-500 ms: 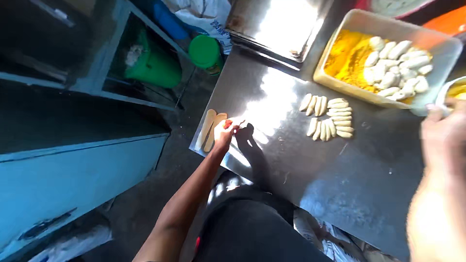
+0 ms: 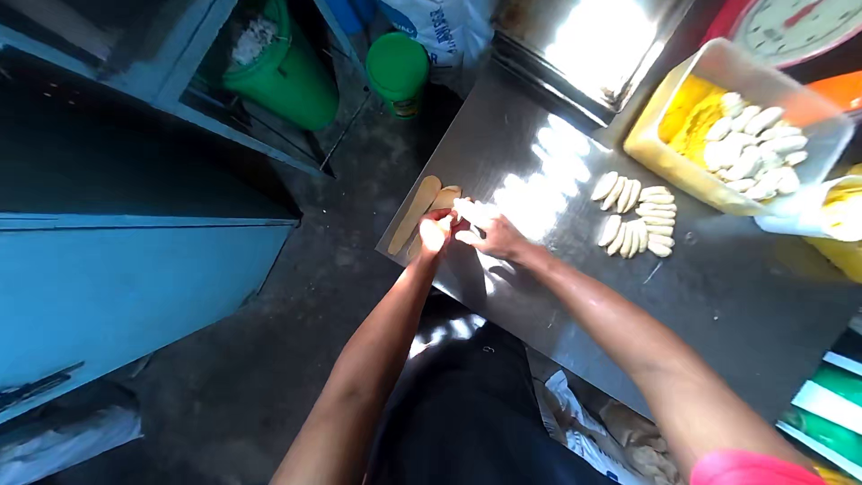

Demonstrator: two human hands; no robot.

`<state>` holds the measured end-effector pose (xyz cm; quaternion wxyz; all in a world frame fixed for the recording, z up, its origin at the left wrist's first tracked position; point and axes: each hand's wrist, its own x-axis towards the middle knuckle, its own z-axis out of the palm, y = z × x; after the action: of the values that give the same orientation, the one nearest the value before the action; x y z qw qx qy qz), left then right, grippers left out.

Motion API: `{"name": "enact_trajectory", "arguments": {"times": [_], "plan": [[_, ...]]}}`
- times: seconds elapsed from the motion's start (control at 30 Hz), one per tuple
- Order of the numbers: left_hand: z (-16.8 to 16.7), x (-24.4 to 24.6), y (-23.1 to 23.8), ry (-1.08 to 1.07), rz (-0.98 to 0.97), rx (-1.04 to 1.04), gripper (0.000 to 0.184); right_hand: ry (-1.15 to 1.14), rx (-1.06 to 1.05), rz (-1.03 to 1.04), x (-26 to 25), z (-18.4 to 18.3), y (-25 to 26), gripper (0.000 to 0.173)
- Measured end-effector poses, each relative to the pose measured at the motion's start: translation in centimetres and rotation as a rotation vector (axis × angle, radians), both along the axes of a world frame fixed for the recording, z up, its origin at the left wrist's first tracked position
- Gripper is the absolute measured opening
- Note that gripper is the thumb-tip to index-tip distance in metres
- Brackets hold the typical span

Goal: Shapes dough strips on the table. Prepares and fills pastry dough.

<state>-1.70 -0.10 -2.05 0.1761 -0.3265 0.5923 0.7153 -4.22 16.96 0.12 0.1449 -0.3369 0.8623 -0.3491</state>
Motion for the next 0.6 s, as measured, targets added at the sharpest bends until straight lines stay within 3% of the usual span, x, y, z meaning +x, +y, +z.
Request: {"name": "enact_trajectory", "arguments": {"times": [0.13,0.2,0.27,0.4,0.53,0.6], "plan": [[-0.2,1.0,-1.1,-0.029,-0.078,-0.018,0.031,0.121,0.324,0.149,-1.8,-5.0,1.5,0.069],[-0.8,2.2,-1.8,-0.014,-0.131,-0.097,0.032,0.167,0.308,0.095,0.5,-4.2,0.1,0.076],[-1.3,3.1,-2.5,0.038,-0.197,-0.228,0.030,0.137,0.306,0.205,0.8,-4.5,-0.3,0.081],[-1.8,5.1,-3.4,-0.007,-0.267,-0.406,0.025,0.152,0.317,0.157,1.0,-4.0,-0.7,0.071],[-1.7,6.2,-4.3,0.015,-0.257,-0.325,0.021,0.139,0.297,0.240,3.0,-4.2,-2.0,0.059],[-1.6,6.8,-4.6,0.025,-0.277,-0.313,0.022,0.199,0.308,0.153,1.5,-4.9,-0.7,0.055]]}}
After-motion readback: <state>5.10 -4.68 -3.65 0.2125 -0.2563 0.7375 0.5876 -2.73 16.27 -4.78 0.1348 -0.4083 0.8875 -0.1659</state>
